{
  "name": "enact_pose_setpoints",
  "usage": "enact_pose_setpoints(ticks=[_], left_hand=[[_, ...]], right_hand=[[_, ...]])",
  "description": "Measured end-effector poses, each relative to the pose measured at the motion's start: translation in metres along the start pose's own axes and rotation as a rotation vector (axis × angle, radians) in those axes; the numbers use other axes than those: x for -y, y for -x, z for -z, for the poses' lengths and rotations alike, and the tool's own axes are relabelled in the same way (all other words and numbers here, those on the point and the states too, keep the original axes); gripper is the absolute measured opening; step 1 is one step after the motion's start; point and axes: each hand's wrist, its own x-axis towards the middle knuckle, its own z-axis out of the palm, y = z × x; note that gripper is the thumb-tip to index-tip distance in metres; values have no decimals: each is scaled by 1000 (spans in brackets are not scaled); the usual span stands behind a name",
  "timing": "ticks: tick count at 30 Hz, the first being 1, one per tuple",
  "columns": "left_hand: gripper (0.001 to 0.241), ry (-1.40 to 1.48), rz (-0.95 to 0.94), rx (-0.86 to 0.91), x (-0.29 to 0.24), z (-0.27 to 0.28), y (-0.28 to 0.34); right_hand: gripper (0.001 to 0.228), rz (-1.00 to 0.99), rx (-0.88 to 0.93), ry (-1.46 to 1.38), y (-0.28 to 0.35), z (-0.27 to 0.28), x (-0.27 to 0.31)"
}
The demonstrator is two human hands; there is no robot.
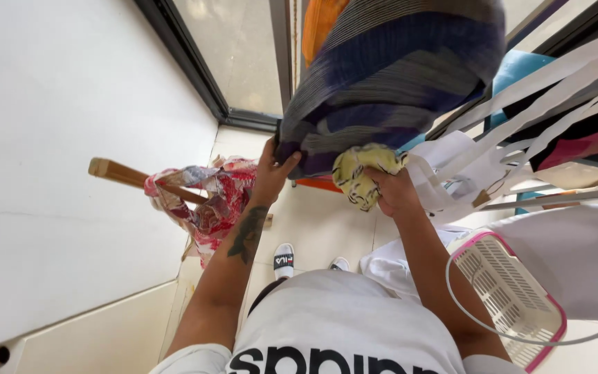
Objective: Cleaning and organizing various tote bags and a backpack using a cloth.
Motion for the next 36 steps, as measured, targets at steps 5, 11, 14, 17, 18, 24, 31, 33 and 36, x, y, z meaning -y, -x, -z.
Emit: enact_pose_setpoints(ticks=[5, 11, 14, 17, 18, 24, 31, 33, 36], left_hand=[[41, -28, -83, -64, 8, -22, 11], [32, -48, -150, -189, 2, 1, 3], [29, -88, -149, -218, -4, 10, 0], [29, -77, -143, -212, -13, 12, 0], [29, -50, -133, -203, -15, 11, 1], [28, -36, -92, -189, -19, 4, 6], [30, 7, -61, -176, -18, 1, 14], [29, 46, -17, -152, -2, 6, 15], [30, 112, 12, -131, -29, 2, 26]], right_hand=[[51, 369, 82, 190, 46, -80, 19], [45, 909, -9, 756, 29, -44, 25], [42, 887, -286, 1051, 17, 16, -2], [33, 745, -549, 1226, 12, 51, -25], [28, 629, -636, 1226, 11, 60, -33], [40, -32, -241, 1035, 41, -24, -22], [56, 170, 444, 733, 81, -106, 20], [75, 175, 301, 825, 55, -87, 17], [69, 424, -75, 791, 46, -59, 76]])
